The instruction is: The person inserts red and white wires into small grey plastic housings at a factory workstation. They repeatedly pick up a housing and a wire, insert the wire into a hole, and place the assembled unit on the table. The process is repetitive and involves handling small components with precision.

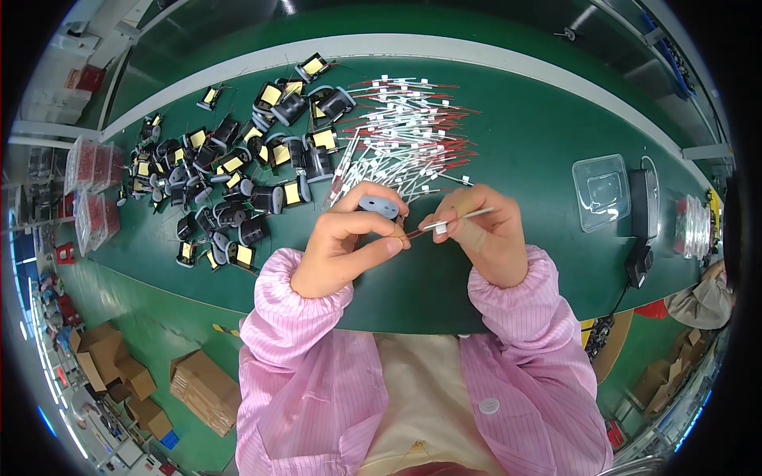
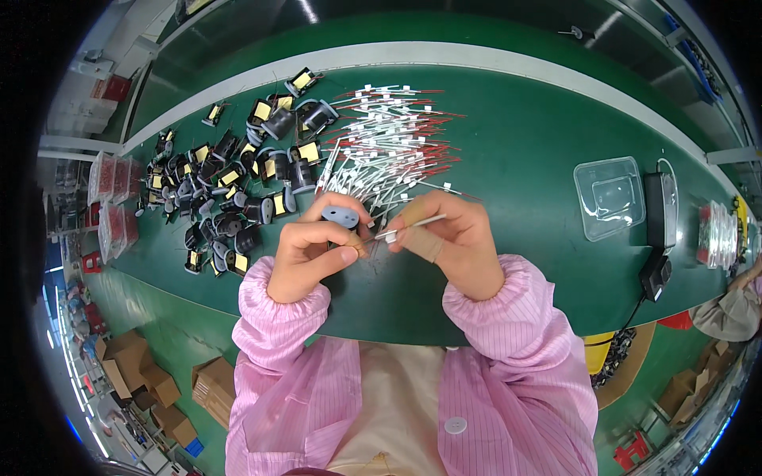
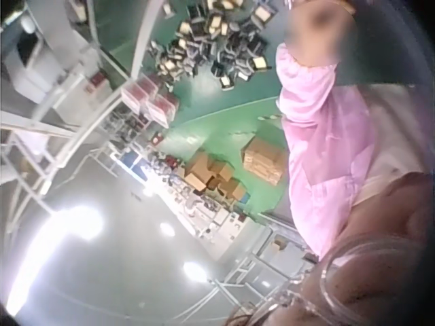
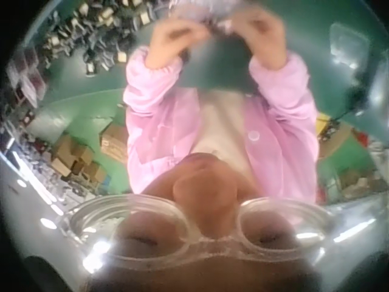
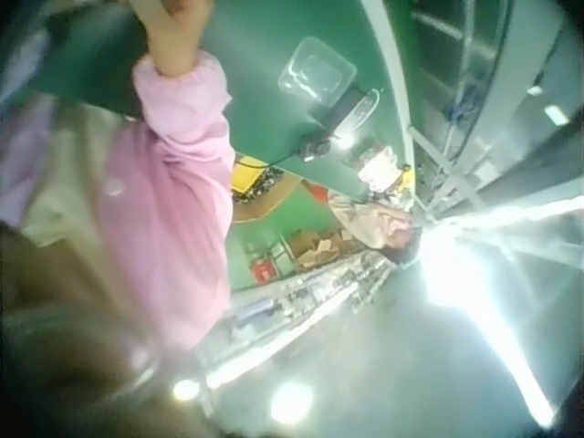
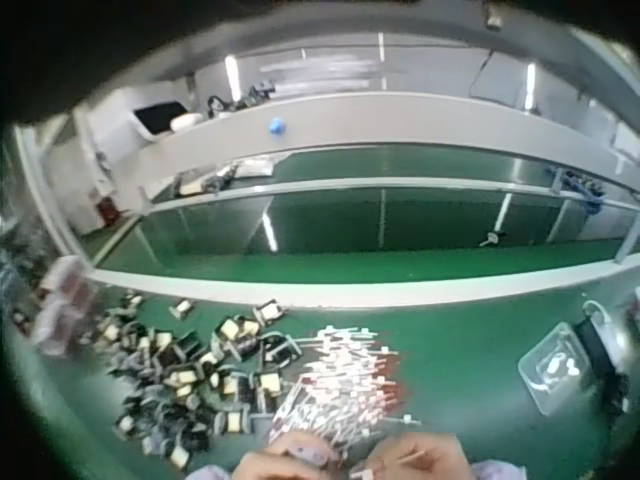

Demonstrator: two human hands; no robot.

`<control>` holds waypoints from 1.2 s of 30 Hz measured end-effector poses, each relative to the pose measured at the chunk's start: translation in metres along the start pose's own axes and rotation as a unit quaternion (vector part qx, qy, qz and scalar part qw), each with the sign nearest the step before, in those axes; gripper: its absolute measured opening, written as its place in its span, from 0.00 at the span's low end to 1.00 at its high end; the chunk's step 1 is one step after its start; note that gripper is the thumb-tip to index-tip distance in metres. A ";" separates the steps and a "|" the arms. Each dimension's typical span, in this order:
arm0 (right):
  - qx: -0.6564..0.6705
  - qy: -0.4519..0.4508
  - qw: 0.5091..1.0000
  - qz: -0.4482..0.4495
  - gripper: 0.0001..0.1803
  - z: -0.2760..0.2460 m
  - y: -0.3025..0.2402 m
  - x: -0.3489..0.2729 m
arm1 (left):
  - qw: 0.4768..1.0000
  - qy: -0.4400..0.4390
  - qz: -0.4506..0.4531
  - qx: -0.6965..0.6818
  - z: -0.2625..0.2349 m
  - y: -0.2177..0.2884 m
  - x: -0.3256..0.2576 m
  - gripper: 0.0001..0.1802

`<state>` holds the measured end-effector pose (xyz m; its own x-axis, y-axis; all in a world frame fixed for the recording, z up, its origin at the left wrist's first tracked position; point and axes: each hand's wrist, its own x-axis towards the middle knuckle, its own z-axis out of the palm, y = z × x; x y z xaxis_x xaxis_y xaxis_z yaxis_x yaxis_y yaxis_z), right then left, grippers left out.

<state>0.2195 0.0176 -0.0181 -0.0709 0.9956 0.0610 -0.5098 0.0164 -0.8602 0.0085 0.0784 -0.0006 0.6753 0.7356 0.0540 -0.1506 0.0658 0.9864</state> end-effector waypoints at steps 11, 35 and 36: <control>-0.137 0.002 0.990 0.031 0.10 0.018 -0.002 0.002 | 0.992 0.066 0.065 0.086 0.009 -0.004 0.000 0.04; -0.074 0.131 0.989 0.002 0.02 0.006 -0.005 0.003 | 0.976 0.134 0.026 0.168 0.019 -0.008 0.001 0.23; -0.065 0.135 0.989 -0.001 0.02 0.006 -0.004 0.003 | 0.982 0.121 0.001 0.148 0.019 -0.008 0.001 0.25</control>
<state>0.2166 0.0196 -0.0114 0.1699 0.9836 -0.0601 -0.3935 0.0118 -0.9193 0.0242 0.0660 -0.0057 0.4777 0.8770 0.0526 0.0884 -0.1075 0.9903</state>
